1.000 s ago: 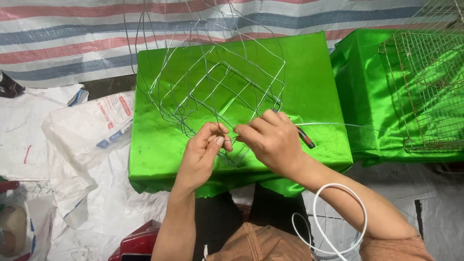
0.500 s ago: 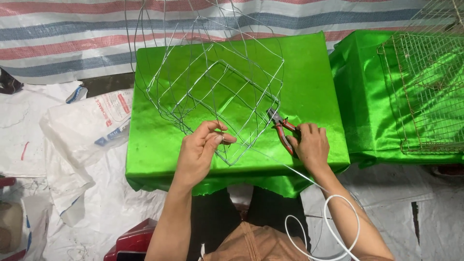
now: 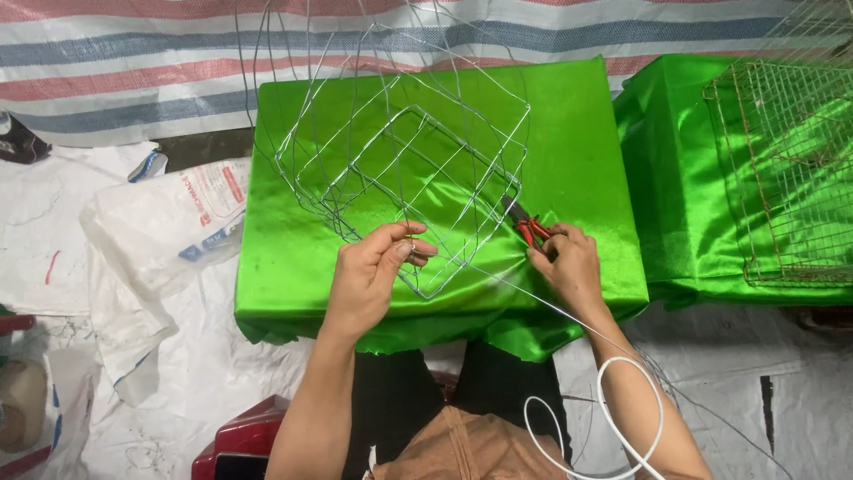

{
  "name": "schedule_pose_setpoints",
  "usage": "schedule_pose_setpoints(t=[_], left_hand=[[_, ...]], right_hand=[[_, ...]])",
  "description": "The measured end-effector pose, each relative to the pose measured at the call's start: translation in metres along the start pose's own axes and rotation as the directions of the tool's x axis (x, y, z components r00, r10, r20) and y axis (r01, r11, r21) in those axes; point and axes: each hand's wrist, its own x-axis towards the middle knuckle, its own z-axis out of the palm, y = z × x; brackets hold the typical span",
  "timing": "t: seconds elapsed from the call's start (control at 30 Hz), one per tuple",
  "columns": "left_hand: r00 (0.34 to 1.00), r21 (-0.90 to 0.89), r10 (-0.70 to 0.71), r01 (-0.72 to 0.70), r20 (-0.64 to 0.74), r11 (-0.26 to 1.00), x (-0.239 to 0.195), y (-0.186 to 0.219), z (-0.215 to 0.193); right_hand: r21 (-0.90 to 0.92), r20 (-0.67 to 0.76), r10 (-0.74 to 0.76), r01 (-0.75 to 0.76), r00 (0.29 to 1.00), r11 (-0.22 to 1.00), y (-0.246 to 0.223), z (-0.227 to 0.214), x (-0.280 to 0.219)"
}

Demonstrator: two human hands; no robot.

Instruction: Assembling and adjusting a wire cage structure using pliers and hands to ensure proper alignment.

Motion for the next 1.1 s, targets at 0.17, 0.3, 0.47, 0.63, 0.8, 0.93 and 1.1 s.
schedule_pose_setpoints(t=[0.17,0.3,0.47,0.63,0.8,0.93,1.1], left_hand=[[0.999,-0.012,0.032,-0.032,-0.03,0.999,-0.002,-0.002,0.001],[0.999,-0.047,0.024,-0.026,-0.03,0.999,-0.001,-0.006,0.002],[0.999,-0.038,0.035,-0.036,-0.025,0.999,0.002,-0.002,0.004],[0.999,-0.033,0.035,-0.035,-0.023,0.999,0.001,0.0,-0.001],[0.999,-0.008,0.038,-0.038,-0.011,0.999,0.001,0.002,-0.001],[0.999,-0.004,0.039,-0.039,0.014,0.999,0.003,0.007,0.003],[0.999,0.015,0.053,-0.053,-0.001,0.998,0.002,0.01,-0.002]], right_hand=[[0.462,0.172,0.173,-0.235,0.97,0.855,0.01,-0.031,-0.012],[0.145,0.148,0.044,-0.066,0.988,0.987,0.004,-0.032,-0.02],[-0.083,0.131,0.071,-0.06,0.989,0.995,0.001,-0.017,-0.024],[0.319,0.084,0.124,-0.144,0.989,0.937,0.043,-0.027,-0.038],[0.899,0.158,0.033,-0.157,0.987,0.409,-0.019,-0.049,-0.088],[0.72,0.043,-0.306,0.183,0.951,0.67,-0.085,-0.052,-0.084],[0.34,-0.288,-0.472,0.55,0.833,0.763,-0.148,-0.057,-0.059]])
